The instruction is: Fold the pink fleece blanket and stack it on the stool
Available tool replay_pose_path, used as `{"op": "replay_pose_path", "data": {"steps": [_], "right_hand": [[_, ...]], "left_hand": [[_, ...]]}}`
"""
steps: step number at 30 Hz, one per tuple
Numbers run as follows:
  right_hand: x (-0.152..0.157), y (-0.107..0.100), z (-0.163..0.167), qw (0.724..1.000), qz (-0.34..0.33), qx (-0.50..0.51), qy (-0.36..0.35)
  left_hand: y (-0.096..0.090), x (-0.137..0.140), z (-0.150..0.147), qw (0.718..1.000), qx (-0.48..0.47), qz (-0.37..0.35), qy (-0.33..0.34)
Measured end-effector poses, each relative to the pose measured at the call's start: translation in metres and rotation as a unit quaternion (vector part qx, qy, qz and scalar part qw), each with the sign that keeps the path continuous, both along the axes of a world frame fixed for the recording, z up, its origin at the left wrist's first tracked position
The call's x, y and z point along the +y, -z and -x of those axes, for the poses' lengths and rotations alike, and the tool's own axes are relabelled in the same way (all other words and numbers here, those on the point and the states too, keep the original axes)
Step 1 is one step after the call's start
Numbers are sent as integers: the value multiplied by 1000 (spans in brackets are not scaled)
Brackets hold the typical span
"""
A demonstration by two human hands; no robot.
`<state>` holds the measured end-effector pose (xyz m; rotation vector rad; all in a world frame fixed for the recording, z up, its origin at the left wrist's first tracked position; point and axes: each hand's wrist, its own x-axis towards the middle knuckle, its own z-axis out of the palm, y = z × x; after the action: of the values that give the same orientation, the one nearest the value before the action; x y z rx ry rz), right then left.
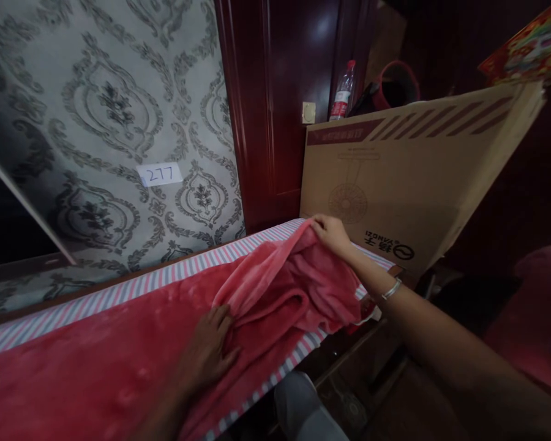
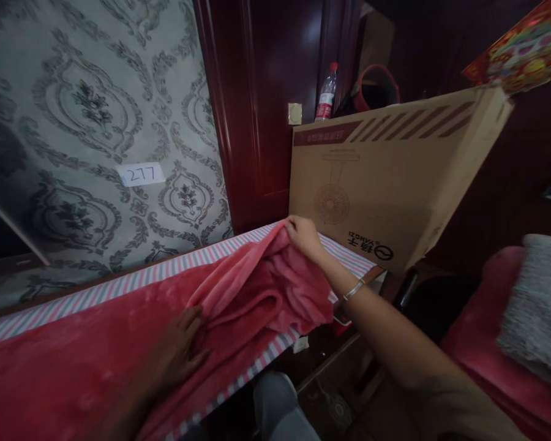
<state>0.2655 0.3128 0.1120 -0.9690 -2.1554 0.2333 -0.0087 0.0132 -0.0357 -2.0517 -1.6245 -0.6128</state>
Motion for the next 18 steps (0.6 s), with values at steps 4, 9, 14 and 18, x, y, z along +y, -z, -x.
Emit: {"op": "replay_pose_path", "data": {"steps": [4,9,14,18], "right_hand": [[33,-32,30,968,120,199,-93],[44,5,55,945,237,201,-105],[37,61,13,924,339,146,-101],[31,85,-44,917,377,103,-86]], "left_hand": [[-12,4,-1,996,-88,-26,5],[-13,10,9,975,-217,-38,-4],[-7,8,12,983,-182,-8,-35],[-7,5,11,993,-101,26,-56]]}}
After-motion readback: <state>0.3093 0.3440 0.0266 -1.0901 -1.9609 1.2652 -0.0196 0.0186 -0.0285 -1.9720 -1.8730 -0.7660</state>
